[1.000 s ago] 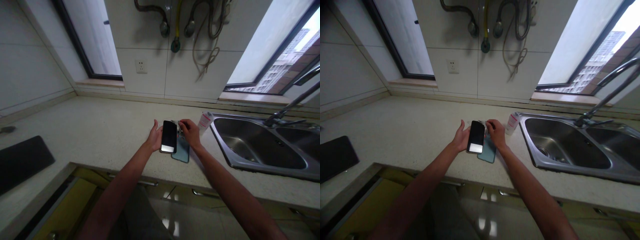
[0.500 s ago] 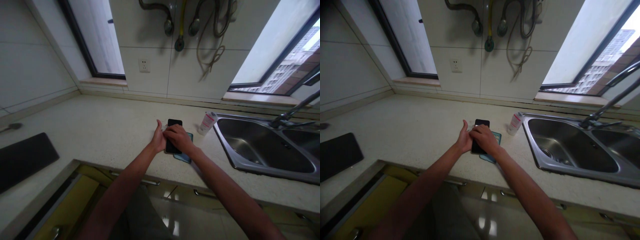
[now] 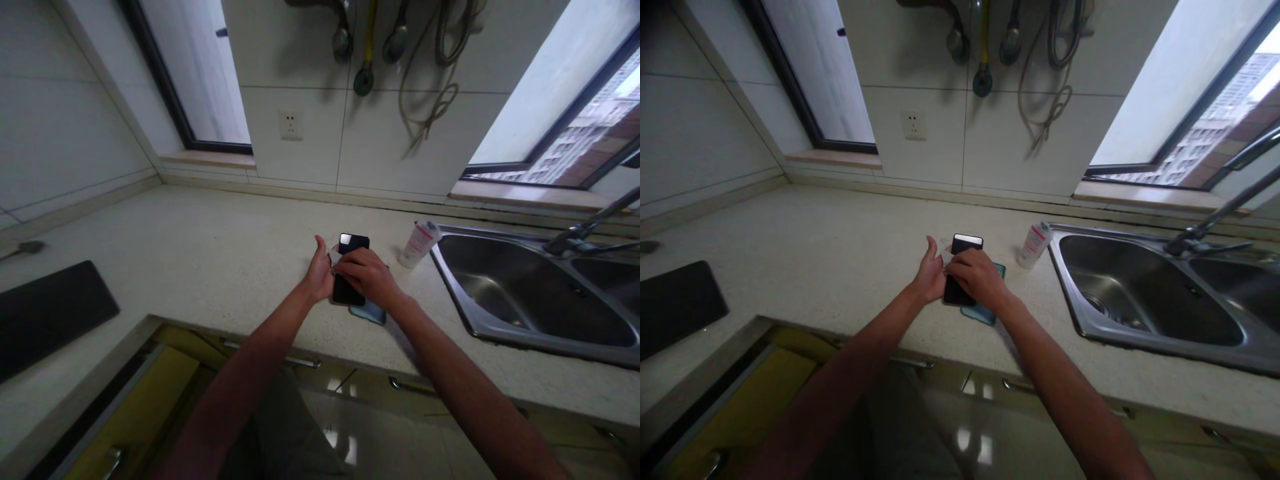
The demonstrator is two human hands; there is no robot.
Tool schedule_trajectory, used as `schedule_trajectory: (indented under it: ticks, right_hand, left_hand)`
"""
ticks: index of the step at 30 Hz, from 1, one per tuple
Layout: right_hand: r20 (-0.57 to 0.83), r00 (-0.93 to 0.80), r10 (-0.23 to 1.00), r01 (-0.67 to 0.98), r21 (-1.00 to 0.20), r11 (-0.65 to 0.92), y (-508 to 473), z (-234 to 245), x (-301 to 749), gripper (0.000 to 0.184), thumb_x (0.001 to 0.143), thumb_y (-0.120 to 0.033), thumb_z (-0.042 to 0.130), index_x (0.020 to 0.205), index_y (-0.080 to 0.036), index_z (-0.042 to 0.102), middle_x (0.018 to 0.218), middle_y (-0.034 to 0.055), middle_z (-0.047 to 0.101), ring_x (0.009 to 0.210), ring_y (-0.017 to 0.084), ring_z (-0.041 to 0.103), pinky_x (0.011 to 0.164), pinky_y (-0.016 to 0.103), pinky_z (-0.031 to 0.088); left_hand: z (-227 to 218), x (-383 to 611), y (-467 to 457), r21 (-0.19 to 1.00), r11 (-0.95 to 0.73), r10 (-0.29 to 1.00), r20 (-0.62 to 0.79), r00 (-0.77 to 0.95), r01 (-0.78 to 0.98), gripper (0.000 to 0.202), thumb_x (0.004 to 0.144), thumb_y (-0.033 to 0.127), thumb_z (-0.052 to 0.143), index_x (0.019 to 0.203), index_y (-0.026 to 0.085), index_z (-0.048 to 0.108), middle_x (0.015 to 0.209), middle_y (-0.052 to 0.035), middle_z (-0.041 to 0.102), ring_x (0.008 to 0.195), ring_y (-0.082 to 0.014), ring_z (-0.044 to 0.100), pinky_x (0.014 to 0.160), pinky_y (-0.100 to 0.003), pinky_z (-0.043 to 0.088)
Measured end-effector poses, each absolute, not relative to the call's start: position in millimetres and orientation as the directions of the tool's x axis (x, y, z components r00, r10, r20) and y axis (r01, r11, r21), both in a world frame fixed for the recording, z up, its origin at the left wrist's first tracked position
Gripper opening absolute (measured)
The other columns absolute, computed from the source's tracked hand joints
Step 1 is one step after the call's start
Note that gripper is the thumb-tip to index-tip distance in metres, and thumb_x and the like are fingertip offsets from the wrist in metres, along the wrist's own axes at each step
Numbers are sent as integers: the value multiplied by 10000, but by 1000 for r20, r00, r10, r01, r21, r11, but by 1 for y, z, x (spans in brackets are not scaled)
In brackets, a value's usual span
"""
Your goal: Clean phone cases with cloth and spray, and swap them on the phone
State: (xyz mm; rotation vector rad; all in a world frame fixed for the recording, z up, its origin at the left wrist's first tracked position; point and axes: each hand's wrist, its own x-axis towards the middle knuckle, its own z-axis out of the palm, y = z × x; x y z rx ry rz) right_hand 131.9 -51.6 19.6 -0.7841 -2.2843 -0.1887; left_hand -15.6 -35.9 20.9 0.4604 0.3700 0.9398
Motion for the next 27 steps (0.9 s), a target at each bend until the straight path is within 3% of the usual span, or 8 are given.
schedule_trajectory:
  ticks: [7, 13, 17, 22, 24, 27]
  right_hand:
    - [777, -317, 544, 787, -105, 608, -42, 22, 132, 200, 969, -246, 567, 1029, -260, 757, 1013, 90, 695, 960, 255, 569, 834, 404, 436]
    - [813, -186, 552, 829, -172, 533, -39, 23, 137, 234, 967, -225, 542, 1049, -266, 758, 1002, 93, 675, 951, 261, 552, 829, 420, 445]
    - [773, -284, 567, 777, -161, 609, -43, 22, 135, 228, 969, -230, 541, 1016, -254, 762, 997, 96, 680, 957, 259, 549, 832, 412, 438]
    - [697, -519, 495, 626, -84, 776, -51, 21, 128, 205, 958, -236, 562, 974, -229, 766, 997, 97, 686, 952, 241, 559, 838, 397, 428]
    - [686, -525, 505, 629, -87, 773, -49, 20, 127, 208, 960, -247, 562, 981, -239, 769, 991, 94, 686, 952, 244, 558, 833, 402, 420]
    - [727, -402, 556, 723, -121, 680, -43, 18, 130, 215, 963, -250, 560, 993, -252, 772, 981, 94, 684, 964, 256, 550, 841, 417, 409]
  left_hand:
    - [20, -11, -43, 514, 553, 782, -49, 621, -656, 809, 899, 768, 228, 1331, 181, 579, 1130, -155, 713, 1072, -302, 672, 990, -444, 464]
    - [19, -10, -46, 527, 533, 783, -11, 622, -661, 780, 890, 775, 267, 1326, 214, 590, 1172, -140, 703, 1096, -299, 661, 1001, -448, 461]
    - [19, -11, -45, 522, 530, 795, -32, 606, -668, 787, 890, 778, 274, 1326, 202, 585, 1135, -140, 713, 1081, -304, 671, 989, -446, 472]
    - [23, -13, -43, 506, 536, 812, -92, 576, -676, 804, 923, 745, 229, 1301, 137, 595, 1054, -156, 728, 1029, -303, 691, 957, -431, 492]
    - [23, -13, -42, 501, 534, 816, -94, 570, -681, 800, 924, 743, 236, 1294, 134, 601, 1043, -156, 729, 1015, -301, 695, 956, -430, 493]
    - [21, -12, -40, 497, 535, 809, -67, 584, -684, 791, 909, 759, 255, 1306, 166, 596, 1080, -150, 724, 1027, -299, 691, 973, -443, 483]
